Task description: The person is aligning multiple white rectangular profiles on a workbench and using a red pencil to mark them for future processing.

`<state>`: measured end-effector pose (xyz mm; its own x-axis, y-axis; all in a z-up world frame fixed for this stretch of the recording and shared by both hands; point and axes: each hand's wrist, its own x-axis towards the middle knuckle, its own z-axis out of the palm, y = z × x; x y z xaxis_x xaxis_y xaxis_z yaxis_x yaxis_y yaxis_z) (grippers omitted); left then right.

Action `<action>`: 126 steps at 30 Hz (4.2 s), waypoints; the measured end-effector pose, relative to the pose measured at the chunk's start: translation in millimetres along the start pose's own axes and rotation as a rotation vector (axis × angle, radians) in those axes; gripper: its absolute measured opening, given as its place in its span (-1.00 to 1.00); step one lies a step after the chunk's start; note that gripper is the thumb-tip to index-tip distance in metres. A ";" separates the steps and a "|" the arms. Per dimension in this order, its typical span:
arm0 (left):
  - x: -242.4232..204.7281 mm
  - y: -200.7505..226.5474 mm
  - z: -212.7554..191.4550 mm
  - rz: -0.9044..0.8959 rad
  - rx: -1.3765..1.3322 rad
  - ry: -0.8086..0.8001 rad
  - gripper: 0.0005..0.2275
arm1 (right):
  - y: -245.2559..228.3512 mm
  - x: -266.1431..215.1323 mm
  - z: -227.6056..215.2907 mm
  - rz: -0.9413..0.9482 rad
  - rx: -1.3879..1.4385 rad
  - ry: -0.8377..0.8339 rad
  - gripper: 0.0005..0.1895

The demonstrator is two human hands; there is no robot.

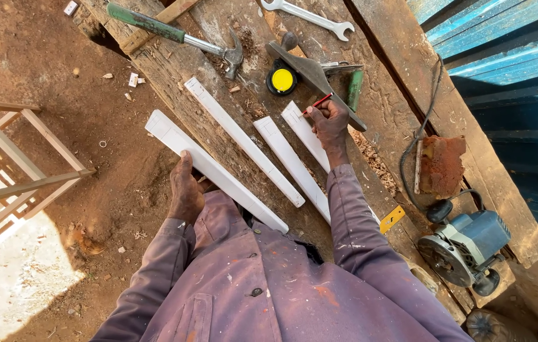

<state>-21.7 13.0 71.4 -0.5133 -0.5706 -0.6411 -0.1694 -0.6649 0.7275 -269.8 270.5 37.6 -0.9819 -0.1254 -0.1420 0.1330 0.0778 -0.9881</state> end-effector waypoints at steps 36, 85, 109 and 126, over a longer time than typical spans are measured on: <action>-58.9 42.3 77.2 0.173 0.197 -0.321 -0.59 | -176.9 -94.9 99.9 -0.334 0.233 -0.135 -0.91; -85.8 53.7 92.6 0.276 0.382 -0.579 -0.60 | -202.1 -104.9 103.0 -0.553 0.210 -0.055 -0.87; 5.7 61.1 26.0 0.319 0.180 -0.160 -0.50 | -134.3 -220.0 44.4 -0.151 0.079 -0.277 -0.91; -35.6 88.4 51.4 0.324 0.205 -0.126 -0.56 | -129.5 -235.6 23.2 -0.169 0.004 -0.311 -0.90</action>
<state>-61.7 -0.6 171.1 -0.6649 -0.6626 -0.3448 -0.1394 -0.3434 0.9288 -52.5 267.0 197.6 -0.9019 -0.4317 0.0132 -0.0272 0.0262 -0.9993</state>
